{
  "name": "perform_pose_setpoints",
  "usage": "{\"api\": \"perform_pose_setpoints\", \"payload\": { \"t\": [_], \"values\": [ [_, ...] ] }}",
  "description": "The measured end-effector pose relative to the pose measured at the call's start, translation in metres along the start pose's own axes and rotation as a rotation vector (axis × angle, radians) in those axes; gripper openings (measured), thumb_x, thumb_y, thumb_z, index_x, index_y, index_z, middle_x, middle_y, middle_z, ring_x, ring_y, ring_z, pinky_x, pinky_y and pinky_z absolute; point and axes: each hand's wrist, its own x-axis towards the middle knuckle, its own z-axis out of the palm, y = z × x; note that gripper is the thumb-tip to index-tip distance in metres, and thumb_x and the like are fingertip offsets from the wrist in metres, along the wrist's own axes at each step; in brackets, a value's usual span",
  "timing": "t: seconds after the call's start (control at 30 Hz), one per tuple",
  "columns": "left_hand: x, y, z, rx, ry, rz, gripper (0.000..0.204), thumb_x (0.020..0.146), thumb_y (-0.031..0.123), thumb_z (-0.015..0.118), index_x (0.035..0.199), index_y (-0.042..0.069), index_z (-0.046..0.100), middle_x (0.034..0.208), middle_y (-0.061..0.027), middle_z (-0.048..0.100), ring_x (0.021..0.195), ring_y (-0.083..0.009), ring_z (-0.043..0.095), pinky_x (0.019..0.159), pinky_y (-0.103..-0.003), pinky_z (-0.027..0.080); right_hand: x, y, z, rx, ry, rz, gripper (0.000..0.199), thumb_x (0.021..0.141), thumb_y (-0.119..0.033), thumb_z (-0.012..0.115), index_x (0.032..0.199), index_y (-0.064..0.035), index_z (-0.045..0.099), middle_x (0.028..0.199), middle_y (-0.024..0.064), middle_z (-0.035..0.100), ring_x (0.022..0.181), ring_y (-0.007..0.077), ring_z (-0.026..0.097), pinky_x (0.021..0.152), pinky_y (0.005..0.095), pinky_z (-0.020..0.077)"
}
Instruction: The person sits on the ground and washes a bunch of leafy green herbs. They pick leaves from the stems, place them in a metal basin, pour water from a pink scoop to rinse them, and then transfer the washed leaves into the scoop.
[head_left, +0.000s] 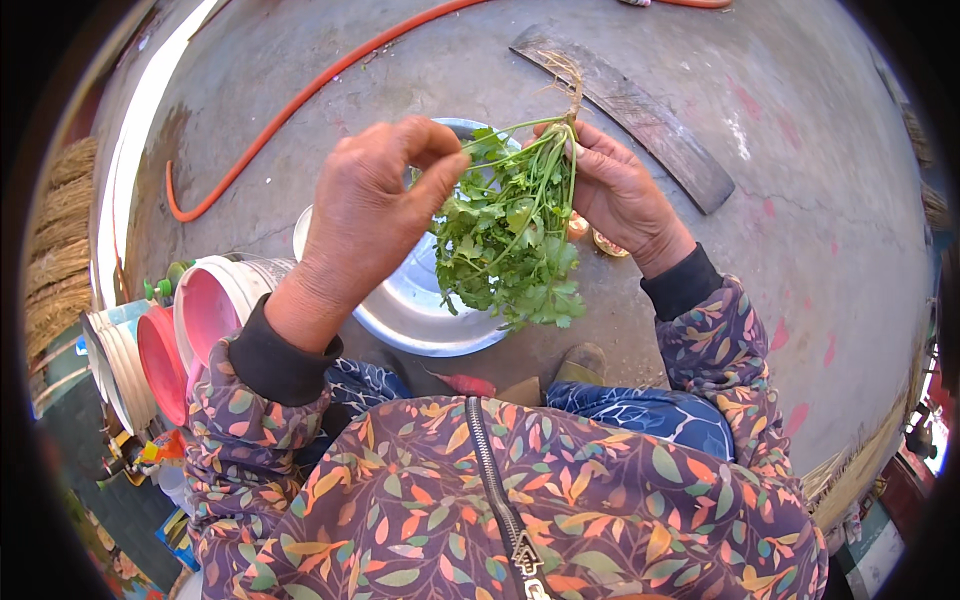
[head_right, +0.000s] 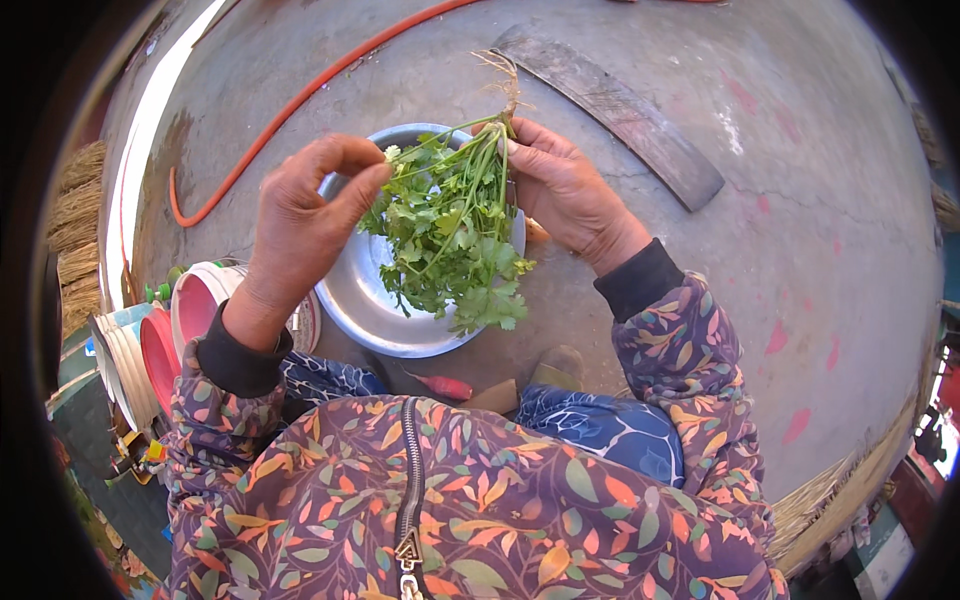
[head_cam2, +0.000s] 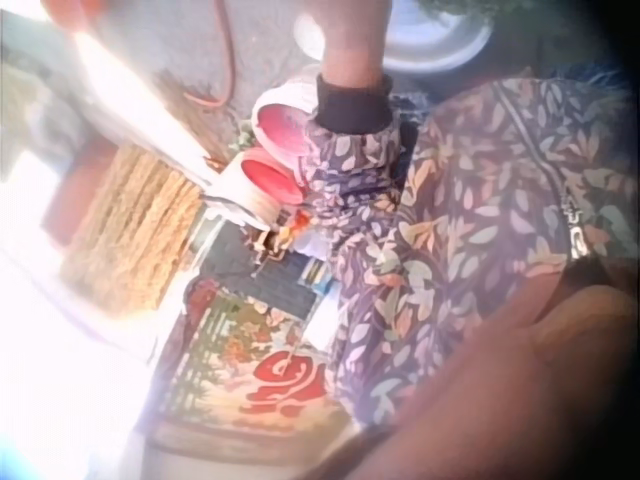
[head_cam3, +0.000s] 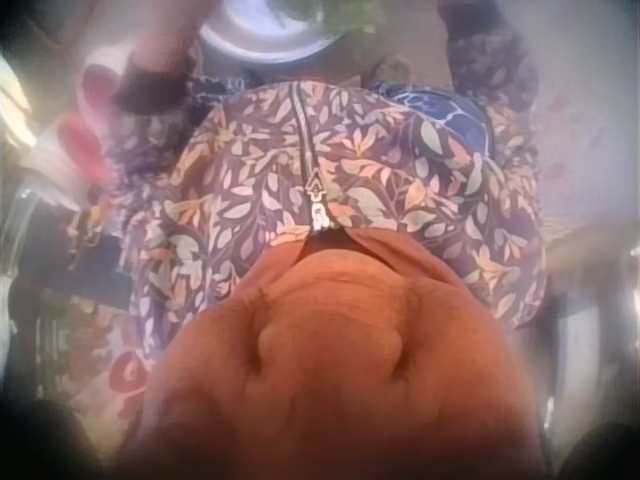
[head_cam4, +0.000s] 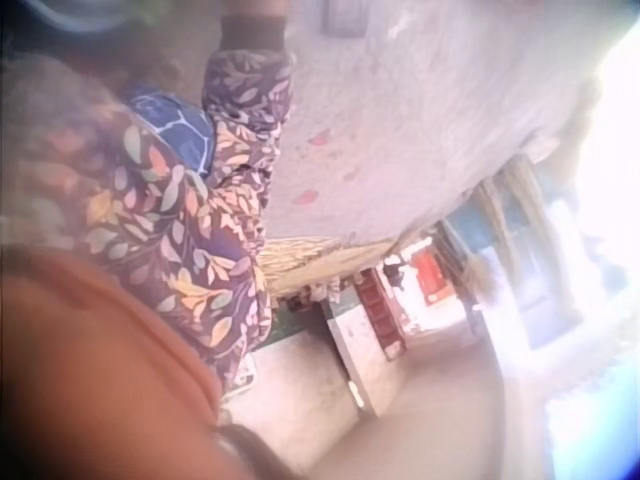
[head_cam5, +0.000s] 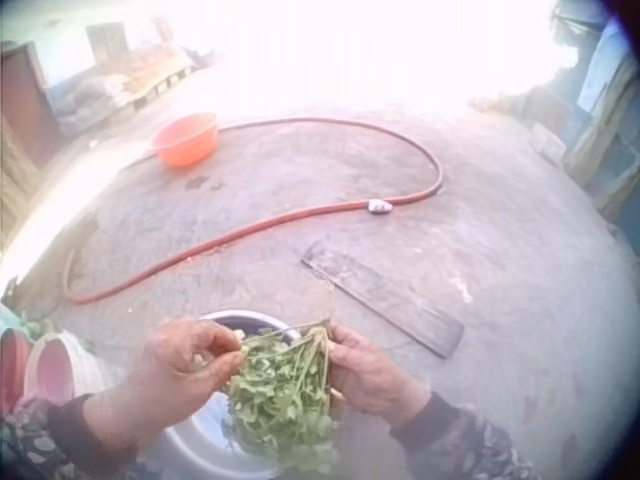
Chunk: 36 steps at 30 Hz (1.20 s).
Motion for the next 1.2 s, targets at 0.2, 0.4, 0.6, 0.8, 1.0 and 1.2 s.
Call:
{"api": "perform_pose_setpoints", "payload": {
  "t": [0.2, 0.4, 0.6, 0.8, 1.0, 1.2],
  "values": [
    [-0.022, 0.007, 0.027, -0.129, -0.213, -0.105, 0.016, 0.079, 0.017, 0.071, 0.083, 0.004, 0.064, 0.075, -0.0105, 0.062, 0.074, -0.0271, 0.060, 0.067, -0.038, 0.047, 0.001, -0.001, 0.003, -0.006, 0.070, -0.051, 0.034, 0.097, -0.016, 0.051, 0.128, -0.0019, 0.051, 0.119, 0.0070, 0.059, 0.109, 0.0162, 0.057, 0.097, 0.0361, 0.0461],
    [-0.026, 0.000, 0.032, 0.053, -0.226, -0.006, 0.015, 0.078, 0.016, 0.071, 0.085, 0.005, 0.064, 0.080, -0.0100, 0.061, 0.081, -0.0284, 0.060, 0.070, -0.040, 0.047, 0.002, 0.001, 0.007, 0.005, 0.081, -0.050, 0.033, 0.097, -0.017, 0.050, 0.127, -0.0021, 0.051, 0.117, 0.0065, 0.060, 0.108, 0.0157, 0.058, 0.095, 0.0359, 0.0466],
    [-0.017, -0.007, 0.026, -0.007, -0.179, -0.077, 0.013, 0.081, 0.013, 0.068, 0.088, 0.002, 0.065, 0.081, -0.0110, 0.061, 0.082, -0.0295, 0.060, 0.071, -0.039, 0.048, 0.000, 0.003, -0.004, 0.021, 0.091, -0.007, 0.040, 0.096, -0.013, 0.050, 0.132, 0.0032, 0.044, 0.123, 0.0122, 0.058, 0.112, 0.0195, 0.058, 0.099, 0.0340, 0.0463],
    [-0.012, -0.011, 0.023, -0.423, -0.311, -0.388, 0.013, 0.089, 0.010, 0.062, 0.098, 0.000, 0.062, 0.087, -0.0046, 0.063, 0.078, -0.0136, 0.058, 0.070, -0.027, 0.047, -0.001, 0.008, -0.009, 0.013, 0.127, 0.033, 0.036, 0.097, -0.015, 0.046, 0.128, 0.0043, 0.046, 0.118, 0.0128, 0.060, 0.107, 0.0186, 0.060, 0.095, 0.0333, 0.0486],
    [-0.014, -0.011, 0.029, -0.252, -0.154, -0.117, 0.014, 0.091, 0.008, 0.060, 0.103, 0.003, 0.062, 0.091, -0.0001, 0.063, 0.084, -0.0082, 0.057, 0.072, -0.024, 0.045, -0.002, 0.007, 0.001, 0.035, 0.194, 0.042, 0.027, 0.097, -0.014, 0.048, 0.119, 0.0010, 0.052, 0.108, 0.0091, 0.063, 0.097, 0.0163, 0.063, 0.089, 0.0314, 0.0515],
    [-0.015, 0.008, 0.026, -0.346, -0.162, -0.041, 0.011, 0.084, 0.003, 0.064, 0.094, 0.002, 0.065, 0.082, -0.0090, 0.065, 0.077, -0.0188, 0.061, 0.071, -0.030, 0.049, -0.002, 0.007, 0.006, 0.042, 0.214, 0.054, 0.022, 0.097, -0.014, 0.050, 0.114, -0.0005, 0.054, 0.103, 0.0077, 0.064, 0.092, 0.0148, 0.064, 0.084, 0.0303, 0.0538]
  ]
}}
